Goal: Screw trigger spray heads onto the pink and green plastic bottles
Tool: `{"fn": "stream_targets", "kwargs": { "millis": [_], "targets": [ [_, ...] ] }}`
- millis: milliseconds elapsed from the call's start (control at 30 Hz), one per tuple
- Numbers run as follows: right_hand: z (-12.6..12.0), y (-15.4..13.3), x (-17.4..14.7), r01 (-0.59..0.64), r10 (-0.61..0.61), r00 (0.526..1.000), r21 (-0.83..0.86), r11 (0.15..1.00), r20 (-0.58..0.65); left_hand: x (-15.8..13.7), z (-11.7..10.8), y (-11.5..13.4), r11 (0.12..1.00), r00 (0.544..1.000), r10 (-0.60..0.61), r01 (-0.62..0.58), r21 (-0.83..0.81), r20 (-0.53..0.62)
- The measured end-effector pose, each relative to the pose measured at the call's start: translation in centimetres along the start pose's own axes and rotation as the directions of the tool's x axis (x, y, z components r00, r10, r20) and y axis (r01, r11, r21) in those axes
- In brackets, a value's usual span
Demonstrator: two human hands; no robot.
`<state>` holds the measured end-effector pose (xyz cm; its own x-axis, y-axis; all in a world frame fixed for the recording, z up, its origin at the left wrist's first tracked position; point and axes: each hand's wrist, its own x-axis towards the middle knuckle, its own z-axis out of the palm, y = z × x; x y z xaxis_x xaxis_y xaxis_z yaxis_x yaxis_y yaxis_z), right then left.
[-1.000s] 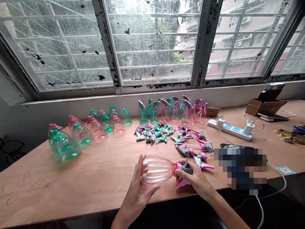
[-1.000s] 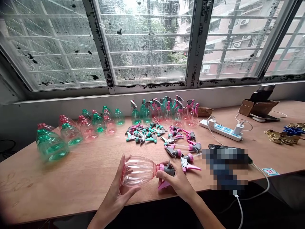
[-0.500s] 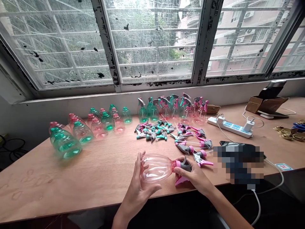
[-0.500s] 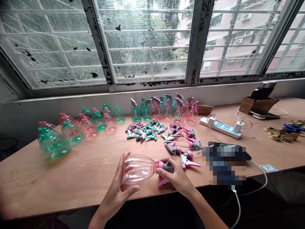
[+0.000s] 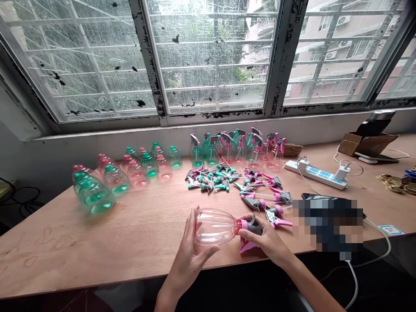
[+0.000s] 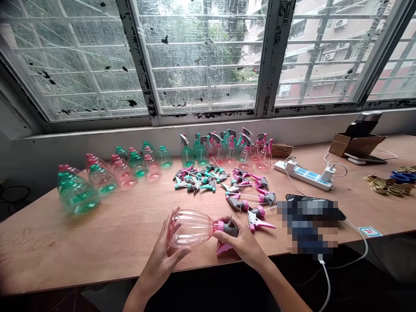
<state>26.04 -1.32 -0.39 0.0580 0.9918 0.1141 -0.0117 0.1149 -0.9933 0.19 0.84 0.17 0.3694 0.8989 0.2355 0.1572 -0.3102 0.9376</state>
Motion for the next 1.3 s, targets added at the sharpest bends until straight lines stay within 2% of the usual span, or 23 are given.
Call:
{"fn": "stream_targets", "kwargs": {
  "millis": [133,267,433,533,633,833,1033,1233,1300],
  "targets": [
    [-0.03,0.27,0.06,-0.009,0.009,1.0,0.037,0.999,0.014,-0.05,0.05,0.04,0.999,1.0,0.031,-0.032,0.039,0.002],
    [0.1,0.23,0.03,-0.03,0.025,0.998,0.109,0.994,0.049,-0.28,0.13,-0.07,1.0,1.0,0.029,-0.029,-0.005,0.012],
    [0.09,0.03,-0.04,0.004,-0.005,1.0,0.048,0.999,0.016,-0.32,-0.01,0.47,0.996,0.999,-0.025,0.027,-0.08,0.034],
    [0.01,0.15,-0.02,-0.011,0.008,0.999,0.09,0.996,0.036,-0.21,-0.1,0.4,0.999,0.999,0.009,-0.007,-0.038,0.05],
    [-0.04,0.21,-0.07,-0.043,0.032,0.997,0.142,0.989,0.076,-0.22,-0.1,0.02,0.997,0.997,0.072,-0.072,0.011,0.01],
    [-0.07,-0.08,-0.17,-0.029,0.022,0.996,0.085,0.996,0.087,-0.28,-0.13,0.07,0.999,1.0,0.014,-0.013,-0.047,0.02],
    [-0.02,0.41,0.11,-0.02,0.003,0.995,0.163,0.986,0.103,0.03,-0.03,-0.25,0.993,0.994,0.11,-0.111,0.038,0.019],
    [-0.09,0.35,-0.02,-0.022,0.006,0.994,0.142,0.99,0.108,-0.12,-0.13,-0.03,0.997,0.997,0.079,-0.079,-0.006,0.005],
    [-0.16,0.43,-0.01,-0.033,0.018,0.994,0.143,0.989,0.106,-0.18,-0.19,0.07,0.995,0.996,0.094,-0.093,0.038,-0.003]
  ]
}}
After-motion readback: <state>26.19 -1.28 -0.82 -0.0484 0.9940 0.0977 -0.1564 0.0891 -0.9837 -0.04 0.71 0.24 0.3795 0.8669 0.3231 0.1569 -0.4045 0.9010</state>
